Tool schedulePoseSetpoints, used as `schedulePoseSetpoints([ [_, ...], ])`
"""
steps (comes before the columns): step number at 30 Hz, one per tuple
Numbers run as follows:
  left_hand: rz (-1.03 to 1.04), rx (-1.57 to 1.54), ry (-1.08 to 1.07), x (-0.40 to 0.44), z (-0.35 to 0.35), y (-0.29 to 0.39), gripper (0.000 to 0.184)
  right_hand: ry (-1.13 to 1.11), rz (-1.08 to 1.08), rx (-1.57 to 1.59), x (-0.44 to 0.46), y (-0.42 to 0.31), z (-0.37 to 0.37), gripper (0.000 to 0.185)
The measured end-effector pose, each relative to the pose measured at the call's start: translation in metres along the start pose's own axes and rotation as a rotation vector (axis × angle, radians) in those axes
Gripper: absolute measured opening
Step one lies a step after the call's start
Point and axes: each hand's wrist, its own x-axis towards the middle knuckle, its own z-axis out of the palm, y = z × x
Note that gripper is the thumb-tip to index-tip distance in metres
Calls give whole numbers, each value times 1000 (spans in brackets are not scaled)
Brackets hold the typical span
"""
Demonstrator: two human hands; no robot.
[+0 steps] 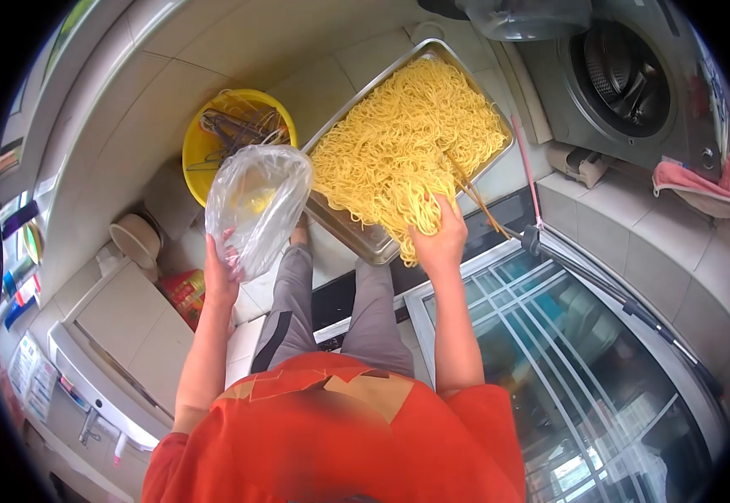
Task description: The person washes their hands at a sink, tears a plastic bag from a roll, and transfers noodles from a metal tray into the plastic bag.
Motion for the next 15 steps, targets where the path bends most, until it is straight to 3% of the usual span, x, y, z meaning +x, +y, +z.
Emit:
schedulePoseSetpoints([
  [12,36,-66,-28,3,-14,9,59,81,-68,50,-34,-120,-86,50],
  [15,43,-87,-28,3,-17,11,58,81,-169,-21,-41,-140,-109,47],
])
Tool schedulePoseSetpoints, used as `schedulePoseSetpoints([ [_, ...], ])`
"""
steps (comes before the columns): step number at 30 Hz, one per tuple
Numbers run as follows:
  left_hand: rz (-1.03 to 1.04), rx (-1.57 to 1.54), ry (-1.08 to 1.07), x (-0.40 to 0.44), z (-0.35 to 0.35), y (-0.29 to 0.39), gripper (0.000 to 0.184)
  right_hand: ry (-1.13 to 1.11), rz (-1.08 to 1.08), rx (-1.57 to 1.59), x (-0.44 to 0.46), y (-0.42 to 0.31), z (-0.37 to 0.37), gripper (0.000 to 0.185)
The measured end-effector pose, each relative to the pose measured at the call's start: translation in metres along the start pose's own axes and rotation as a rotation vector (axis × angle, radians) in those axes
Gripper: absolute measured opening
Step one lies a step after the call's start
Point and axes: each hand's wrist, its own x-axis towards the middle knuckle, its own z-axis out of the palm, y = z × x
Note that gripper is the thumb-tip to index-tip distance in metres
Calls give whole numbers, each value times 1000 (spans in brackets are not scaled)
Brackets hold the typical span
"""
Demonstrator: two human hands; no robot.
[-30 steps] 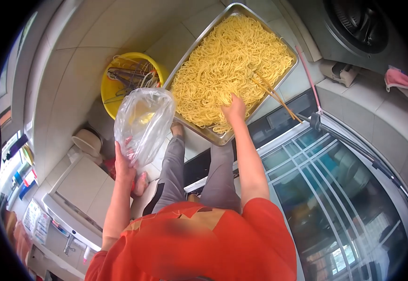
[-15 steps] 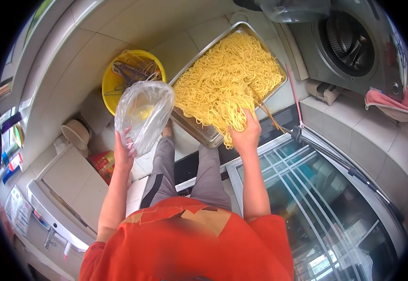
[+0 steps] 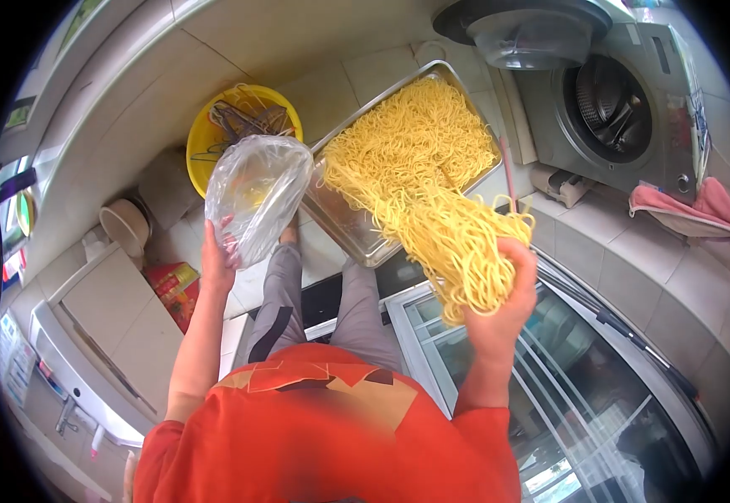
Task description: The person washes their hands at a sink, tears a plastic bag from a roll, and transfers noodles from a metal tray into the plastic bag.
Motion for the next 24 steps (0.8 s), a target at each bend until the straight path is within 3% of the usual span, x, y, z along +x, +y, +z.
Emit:
schedulePoseSetpoints([
  [6,24,4,-29,4,-10,4,60,113,-73,113,-6,-28,-32,53],
  [8,24,6,-31,5,-13,4,61,80,-148,69,0,-26,-30,59],
  [10,27,14,-33,7,-14,4,61,-24,-95,-60,12,-14,-12,52],
  [12,33,17,-37,10,-16,2,61,-127,-3,-205,27,9,30,47],
  [14,28,19,-20,10,-17,1,61,-223,-129,-299,43,47,77,46],
  [16,26,28,-4,12,-16,2,60,-363,-136,-326,58,105,133,55],
  [18,7,48,43,12,-15,-2,60,-562,-10,-473,72,160,188,70],
  [19,6,57,43,13,-13,-4,60,-560,-2,-467,77,184,209,70],
  [22,-25,56,83,16,-13,-13,60,-596,-116,-505,95,217,256,80],
  [24,-43,59,74,20,-9,-18,60,-597,-336,-598,107,212,277,96],
])
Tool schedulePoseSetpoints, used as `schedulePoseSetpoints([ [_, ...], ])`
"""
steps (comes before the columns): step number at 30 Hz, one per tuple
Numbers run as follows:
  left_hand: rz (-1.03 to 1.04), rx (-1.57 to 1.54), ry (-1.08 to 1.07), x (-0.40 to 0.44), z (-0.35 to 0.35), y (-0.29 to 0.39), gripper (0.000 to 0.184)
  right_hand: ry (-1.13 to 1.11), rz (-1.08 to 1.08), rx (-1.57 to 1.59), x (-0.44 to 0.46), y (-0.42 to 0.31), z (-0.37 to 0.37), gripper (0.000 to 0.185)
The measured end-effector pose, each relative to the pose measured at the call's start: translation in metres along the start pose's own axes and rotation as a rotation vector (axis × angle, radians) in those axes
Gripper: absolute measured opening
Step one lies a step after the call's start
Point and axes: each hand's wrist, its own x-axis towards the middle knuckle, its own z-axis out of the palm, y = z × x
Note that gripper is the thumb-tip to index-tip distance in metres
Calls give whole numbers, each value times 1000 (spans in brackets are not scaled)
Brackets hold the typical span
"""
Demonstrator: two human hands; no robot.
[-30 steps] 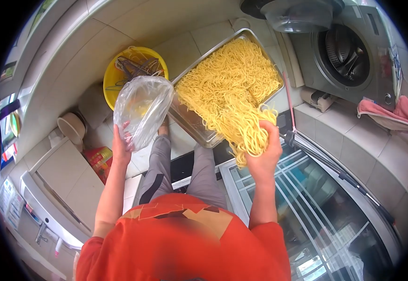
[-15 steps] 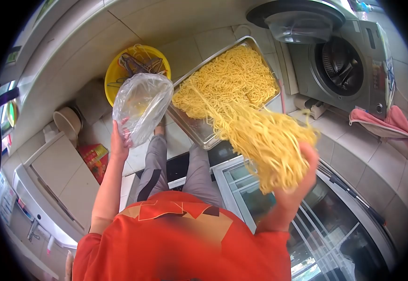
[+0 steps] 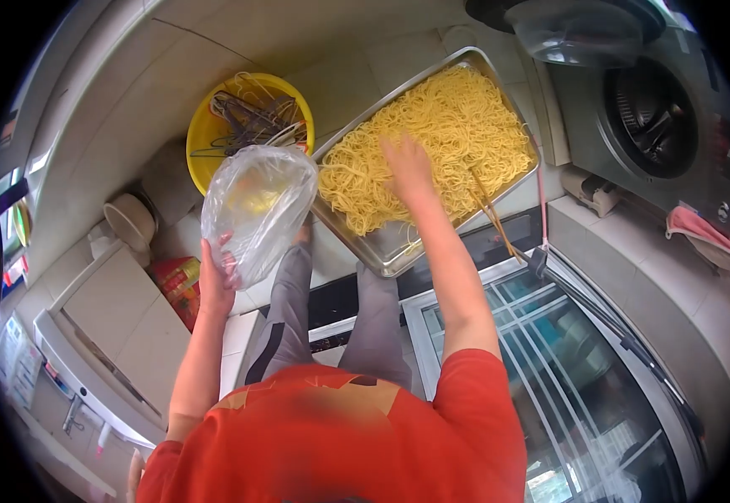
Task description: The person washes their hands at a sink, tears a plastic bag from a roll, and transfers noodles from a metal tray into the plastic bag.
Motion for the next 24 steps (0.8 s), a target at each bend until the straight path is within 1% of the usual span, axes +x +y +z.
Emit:
schedulePoseSetpoints([
  [1,-18,-3,-2,0,2,-3,59,-6,2,10,4,-9,7,96],
  [2,-25,6,3,0,2,-8,59,-65,-3,-183,7,-20,14,85],
  [4,-43,12,-7,2,6,-14,59,-120,-8,-367,12,-20,31,74],
  [6,-66,15,17,3,10,-18,58,-120,118,-342,25,-14,60,55],
  [7,-66,41,32,1,12,-20,57,-134,118,-329,22,-10,76,55],
  [8,-59,69,32,0,16,-20,57,-119,147,-285,22,-1,86,43],
  [9,-38,75,-37,-1,18,-19,57,-88,175,-247,25,5,79,32],
  [10,-32,76,-43,-2,20,-17,57,-79,178,-248,21,9,71,32],
  [12,-24,83,-55,-7,27,-16,58,-22,265,-46,-1,17,43,22],
  [13,-23,75,-67,-11,31,-14,58,-19,265,-56,-15,19,21,22],
  [15,-26,61,-70,-12,35,-16,59,57,286,139,-44,19,-25,30],
  [16,-28,55,-68,-11,36,-18,60,60,285,129,-56,18,-41,30],
  [18,-22,57,-91,-8,35,-26,60,220,241,256,-79,15,-71,38],
  [24,9,82,-131,-9,41,-28,58,327,167,363,-133,-19,-185,42],
])
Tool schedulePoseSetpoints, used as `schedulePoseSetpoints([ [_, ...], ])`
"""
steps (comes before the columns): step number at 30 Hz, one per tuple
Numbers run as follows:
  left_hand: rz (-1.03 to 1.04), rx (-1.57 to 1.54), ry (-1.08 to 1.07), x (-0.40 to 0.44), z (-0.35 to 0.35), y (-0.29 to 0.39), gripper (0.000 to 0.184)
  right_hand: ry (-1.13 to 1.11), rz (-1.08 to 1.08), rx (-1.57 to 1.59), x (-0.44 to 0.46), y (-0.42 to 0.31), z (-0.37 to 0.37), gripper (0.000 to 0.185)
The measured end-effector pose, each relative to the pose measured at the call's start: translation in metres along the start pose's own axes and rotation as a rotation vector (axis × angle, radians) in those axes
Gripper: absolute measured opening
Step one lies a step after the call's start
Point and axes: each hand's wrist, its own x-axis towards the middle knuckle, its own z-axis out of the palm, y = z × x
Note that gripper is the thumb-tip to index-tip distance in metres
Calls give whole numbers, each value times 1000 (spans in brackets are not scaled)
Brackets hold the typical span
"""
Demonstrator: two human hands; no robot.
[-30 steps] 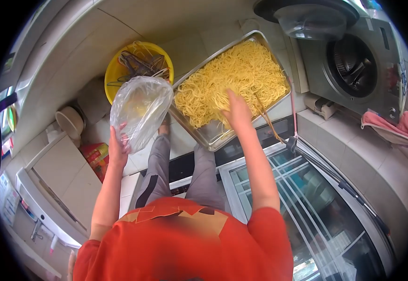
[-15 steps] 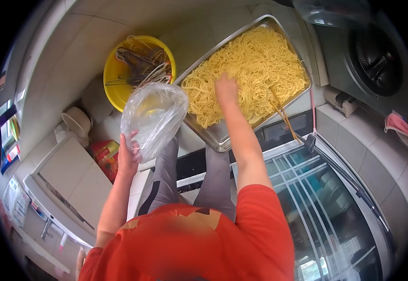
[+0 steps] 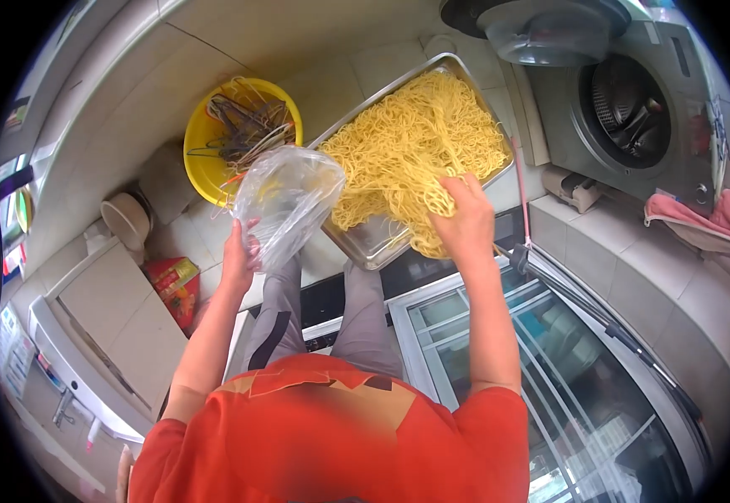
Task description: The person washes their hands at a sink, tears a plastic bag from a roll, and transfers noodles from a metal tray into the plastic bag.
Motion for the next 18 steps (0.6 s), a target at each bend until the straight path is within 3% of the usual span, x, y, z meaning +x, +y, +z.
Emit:
schedulePoseSetpoints([
  [9,14,37,-48,15,32,-8,51,131,-194,-185,-25,-85,-138,43],
  [11,-7,77,-97,25,46,-13,50,108,-131,-257,-37,-91,-163,50],
  [16,30,120,-104,65,84,-37,48,278,-275,-263,-62,-107,-205,53],
  [18,65,70,-95,75,94,-43,45,437,-285,-240,-62,-118,-207,44],
])
